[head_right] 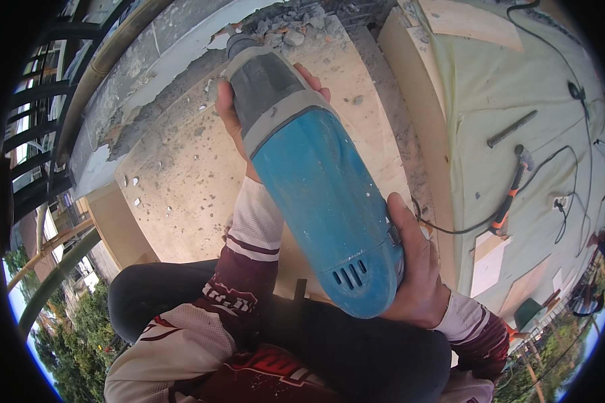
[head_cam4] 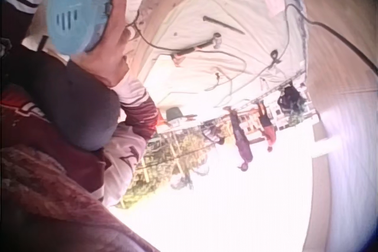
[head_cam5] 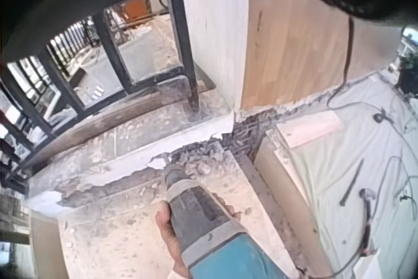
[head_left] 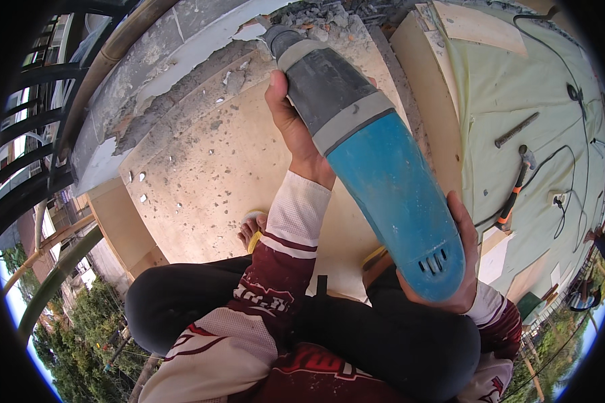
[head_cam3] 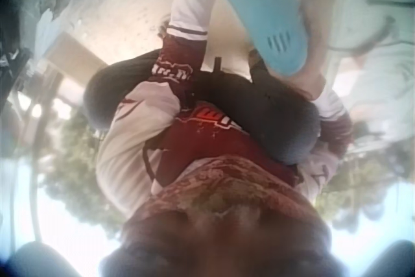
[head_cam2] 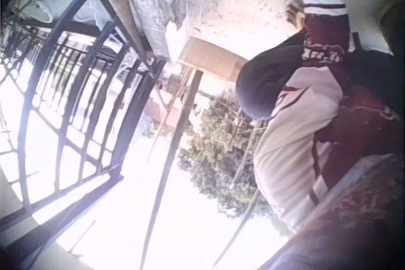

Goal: The person uses a corded Makita rotary hammer drill to break and remove sections of a concrete floor. They hold the drill with both hands and repeatedly apply it to the surface, chipping away material and creating a hole.

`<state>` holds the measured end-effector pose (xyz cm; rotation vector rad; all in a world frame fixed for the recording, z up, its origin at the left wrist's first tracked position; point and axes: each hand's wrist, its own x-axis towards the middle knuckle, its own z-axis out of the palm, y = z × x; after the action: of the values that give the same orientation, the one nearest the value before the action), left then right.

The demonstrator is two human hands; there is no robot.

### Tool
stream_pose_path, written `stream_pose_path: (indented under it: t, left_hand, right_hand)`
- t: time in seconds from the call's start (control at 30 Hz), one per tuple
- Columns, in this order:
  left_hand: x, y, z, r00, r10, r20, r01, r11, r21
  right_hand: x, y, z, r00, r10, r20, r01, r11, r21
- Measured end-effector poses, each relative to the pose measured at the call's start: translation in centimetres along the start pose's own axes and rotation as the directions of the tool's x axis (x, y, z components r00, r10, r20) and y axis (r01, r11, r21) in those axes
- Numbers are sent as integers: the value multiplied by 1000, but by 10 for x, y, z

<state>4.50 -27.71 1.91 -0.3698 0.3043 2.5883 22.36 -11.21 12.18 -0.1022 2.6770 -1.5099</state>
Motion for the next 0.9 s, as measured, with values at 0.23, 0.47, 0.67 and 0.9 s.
stream_pose_path:
  t: [0.23,0.47,0.67,0.9]
  left_hand:
    - [24,16,-14,995,66,-70,-61,995,78]
    - [77,55,-31,974,181,-137,-149,965,217]
    - [39,23,-49,955,112,-273,-51,974,219]
    - [11,-36,8,915,-35,-402,89,989,116]
  right_hand:
    - [38,-22,7,1000,-16,-15,16,1000,21]
    - [114,27,36,988,117,-105,-109,991,77]
    - [32,58,45,953,300,-46,-277,922,272]
    - [-5,13,-12,813,581,-21,-473,683,557]
